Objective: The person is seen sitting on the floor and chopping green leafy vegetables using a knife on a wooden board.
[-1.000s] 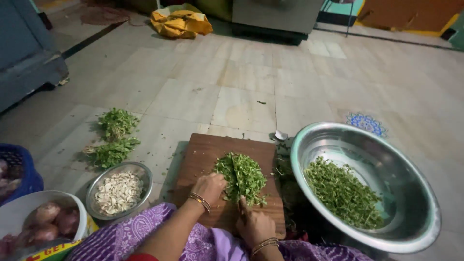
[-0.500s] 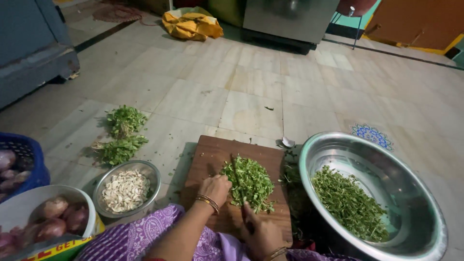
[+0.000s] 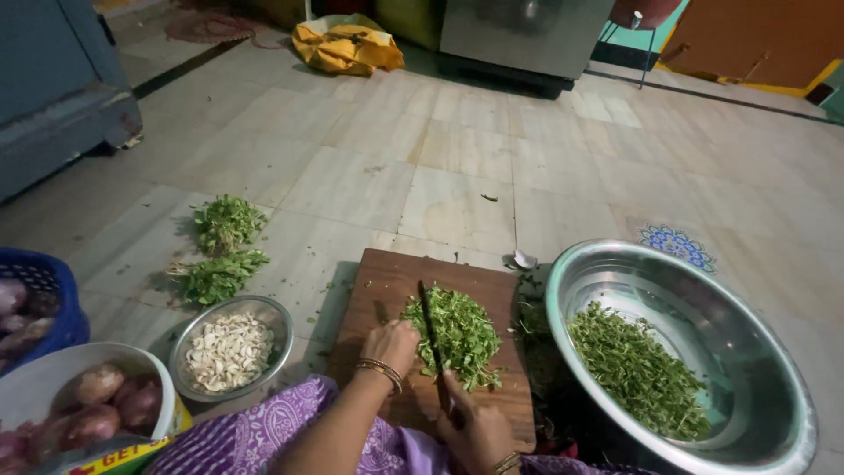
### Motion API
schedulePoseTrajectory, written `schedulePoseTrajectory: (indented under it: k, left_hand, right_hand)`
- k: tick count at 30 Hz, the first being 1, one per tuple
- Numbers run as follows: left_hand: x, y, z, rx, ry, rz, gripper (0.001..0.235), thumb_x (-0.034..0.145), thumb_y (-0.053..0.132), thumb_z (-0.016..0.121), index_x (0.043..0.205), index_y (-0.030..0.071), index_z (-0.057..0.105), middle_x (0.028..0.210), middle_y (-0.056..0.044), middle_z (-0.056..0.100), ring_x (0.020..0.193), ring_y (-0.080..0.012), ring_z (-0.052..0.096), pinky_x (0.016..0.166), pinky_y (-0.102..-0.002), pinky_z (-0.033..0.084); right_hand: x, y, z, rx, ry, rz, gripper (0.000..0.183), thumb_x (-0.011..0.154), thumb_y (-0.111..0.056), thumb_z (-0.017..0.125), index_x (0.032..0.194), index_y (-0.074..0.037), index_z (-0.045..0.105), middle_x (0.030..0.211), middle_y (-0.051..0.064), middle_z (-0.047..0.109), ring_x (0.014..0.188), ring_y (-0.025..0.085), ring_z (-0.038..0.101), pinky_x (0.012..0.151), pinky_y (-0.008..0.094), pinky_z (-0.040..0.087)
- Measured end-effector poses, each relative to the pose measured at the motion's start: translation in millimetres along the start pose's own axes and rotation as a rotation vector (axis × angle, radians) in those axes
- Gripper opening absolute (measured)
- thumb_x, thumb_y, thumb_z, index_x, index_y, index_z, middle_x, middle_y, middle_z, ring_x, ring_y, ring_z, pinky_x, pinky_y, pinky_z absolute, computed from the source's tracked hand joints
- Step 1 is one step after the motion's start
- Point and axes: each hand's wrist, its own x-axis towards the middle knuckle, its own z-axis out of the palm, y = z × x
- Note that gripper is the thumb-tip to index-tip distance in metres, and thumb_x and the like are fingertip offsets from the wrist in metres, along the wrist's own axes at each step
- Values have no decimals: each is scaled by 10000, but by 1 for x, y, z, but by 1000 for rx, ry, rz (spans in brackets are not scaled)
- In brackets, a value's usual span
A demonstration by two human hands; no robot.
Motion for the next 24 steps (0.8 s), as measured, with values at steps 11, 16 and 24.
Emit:
schedulePoseTrajectory:
  k: [11, 16, 24]
  left_hand:
    - [10, -7, -2, -293, 35, -209, 98, 854, 236, 734, 869, 177, 811, 1022, -65, 724, 1019, -292, 688, 875, -471, 565]
    - [-8, 8, -63, -341, -73, -359, 150, 919, 272, 678, 986, 231, 806, 1134, -27, 726, 1077, -270, 687, 946, -465, 542]
    - [-3, 39, 2, -78, 53, 139, 442, 924, 62, 598, 1328, 224, 680, 1511, -57, 533, 1417, -252, 452, 1162, -461, 384]
  right_hand:
    - [-3, -19, 4, -336, -212, 92, 705, 866, -446, 672, 1523, -410, 415, 856, 174, 737, 801, 389, 727, 774, 539, 583]
    - [-9, -19, -7, -215, -66, 34, 624, 826, -467, 695, 1424, -412, 527, 820, 126, 765, 751, 380, 731, 697, 532, 587]
    - [-16, -18, -65, -11, 230, 92, 663, 783, -343, 797, 1410, -310, 585, 665, 132, 730, 565, 304, 715, 530, 436, 557]
